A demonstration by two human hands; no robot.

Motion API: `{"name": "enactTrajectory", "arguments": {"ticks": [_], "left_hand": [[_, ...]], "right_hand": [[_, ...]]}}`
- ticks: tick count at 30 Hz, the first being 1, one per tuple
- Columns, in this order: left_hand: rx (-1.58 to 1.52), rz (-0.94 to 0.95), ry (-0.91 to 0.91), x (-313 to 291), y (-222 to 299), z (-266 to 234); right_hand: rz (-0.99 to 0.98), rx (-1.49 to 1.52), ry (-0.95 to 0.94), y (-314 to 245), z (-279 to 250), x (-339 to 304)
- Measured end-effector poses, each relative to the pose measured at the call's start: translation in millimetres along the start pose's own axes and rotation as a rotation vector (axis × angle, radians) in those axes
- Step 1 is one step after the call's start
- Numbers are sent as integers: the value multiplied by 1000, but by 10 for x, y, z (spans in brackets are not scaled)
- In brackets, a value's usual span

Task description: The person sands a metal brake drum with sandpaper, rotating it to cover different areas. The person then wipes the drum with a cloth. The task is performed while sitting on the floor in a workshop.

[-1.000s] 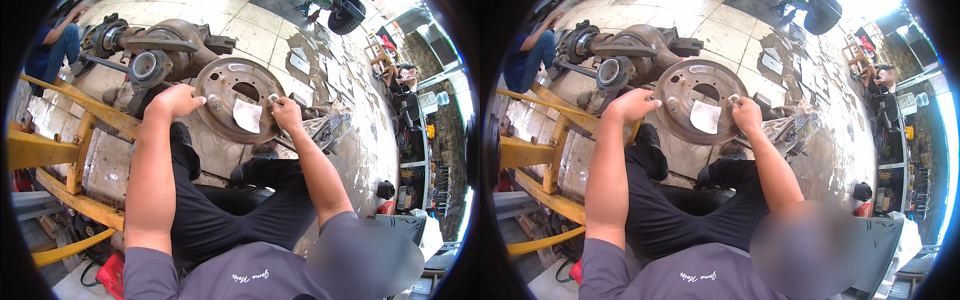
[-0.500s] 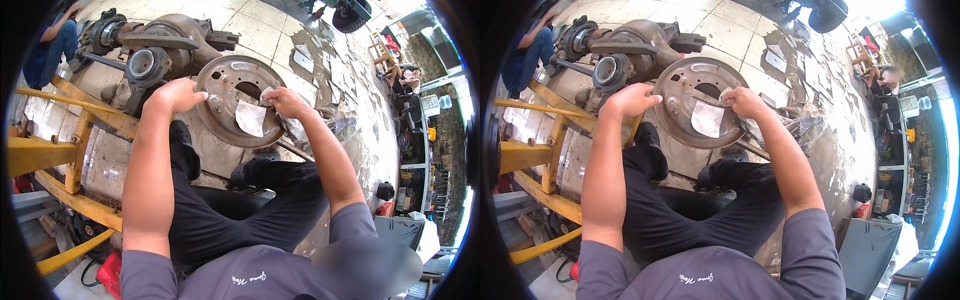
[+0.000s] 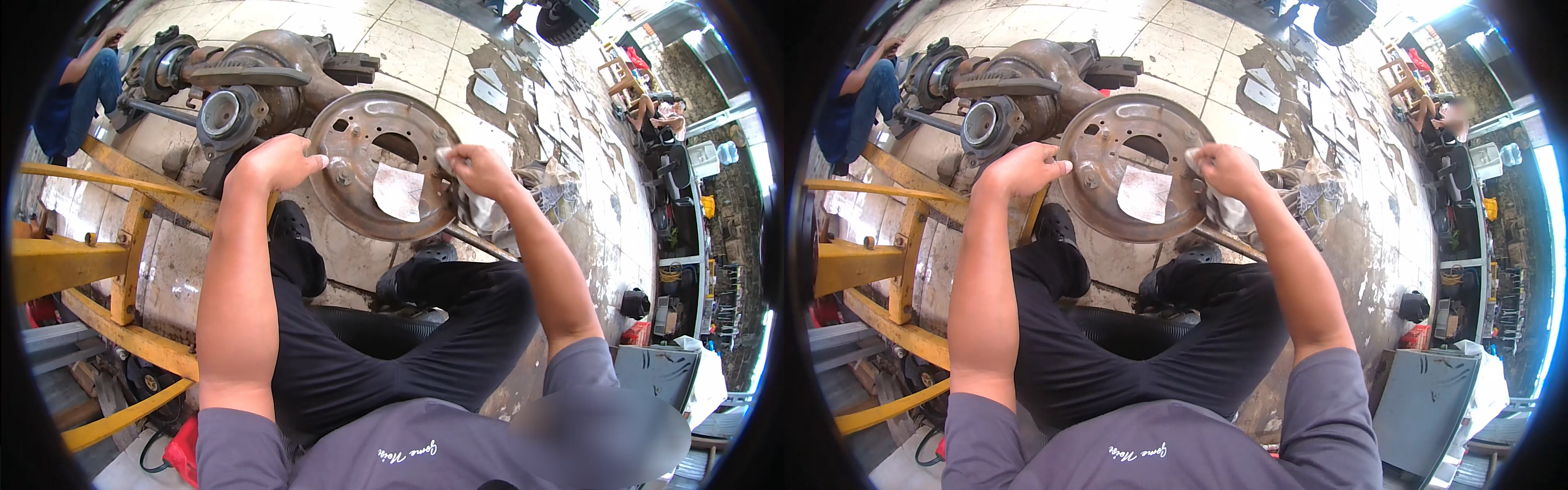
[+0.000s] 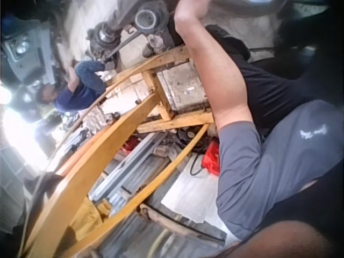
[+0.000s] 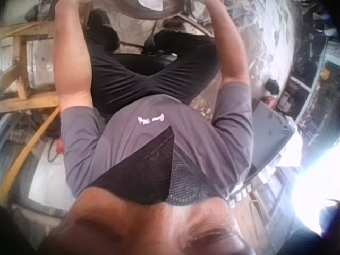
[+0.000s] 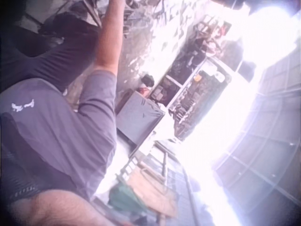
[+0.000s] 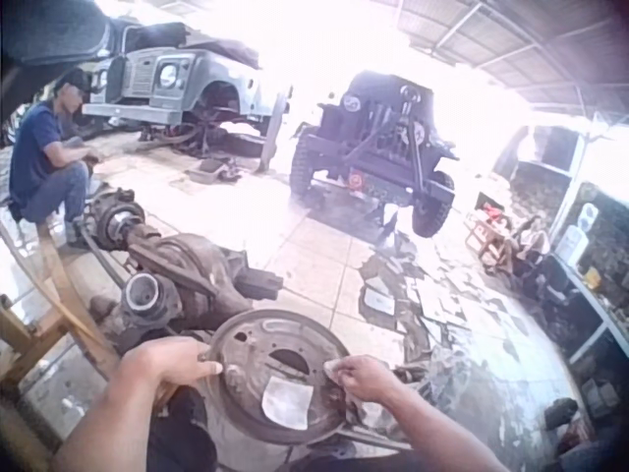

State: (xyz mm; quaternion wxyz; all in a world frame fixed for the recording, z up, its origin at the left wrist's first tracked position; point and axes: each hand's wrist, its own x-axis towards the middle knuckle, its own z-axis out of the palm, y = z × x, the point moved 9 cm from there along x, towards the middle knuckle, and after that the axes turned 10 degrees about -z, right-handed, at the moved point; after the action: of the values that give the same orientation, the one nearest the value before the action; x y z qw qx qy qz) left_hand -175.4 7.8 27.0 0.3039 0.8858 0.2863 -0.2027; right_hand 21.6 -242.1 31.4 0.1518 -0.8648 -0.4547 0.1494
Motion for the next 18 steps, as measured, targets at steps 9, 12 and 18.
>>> {"name": "enactTrajectory", "arguments": {"ticks": [9, 12, 18], "left_hand": [[1, -4, 3, -10, -33, -1], [-19, 13, -3, -92, 27, -57], [-22, 14, -1, -56, 55, -27]], "right_hand": [[-164, -136, -14, -52, 335, -249], [-182, -193, -111, -7, 207, -334], [-33, -48, 236, -72, -94, -88]]}}
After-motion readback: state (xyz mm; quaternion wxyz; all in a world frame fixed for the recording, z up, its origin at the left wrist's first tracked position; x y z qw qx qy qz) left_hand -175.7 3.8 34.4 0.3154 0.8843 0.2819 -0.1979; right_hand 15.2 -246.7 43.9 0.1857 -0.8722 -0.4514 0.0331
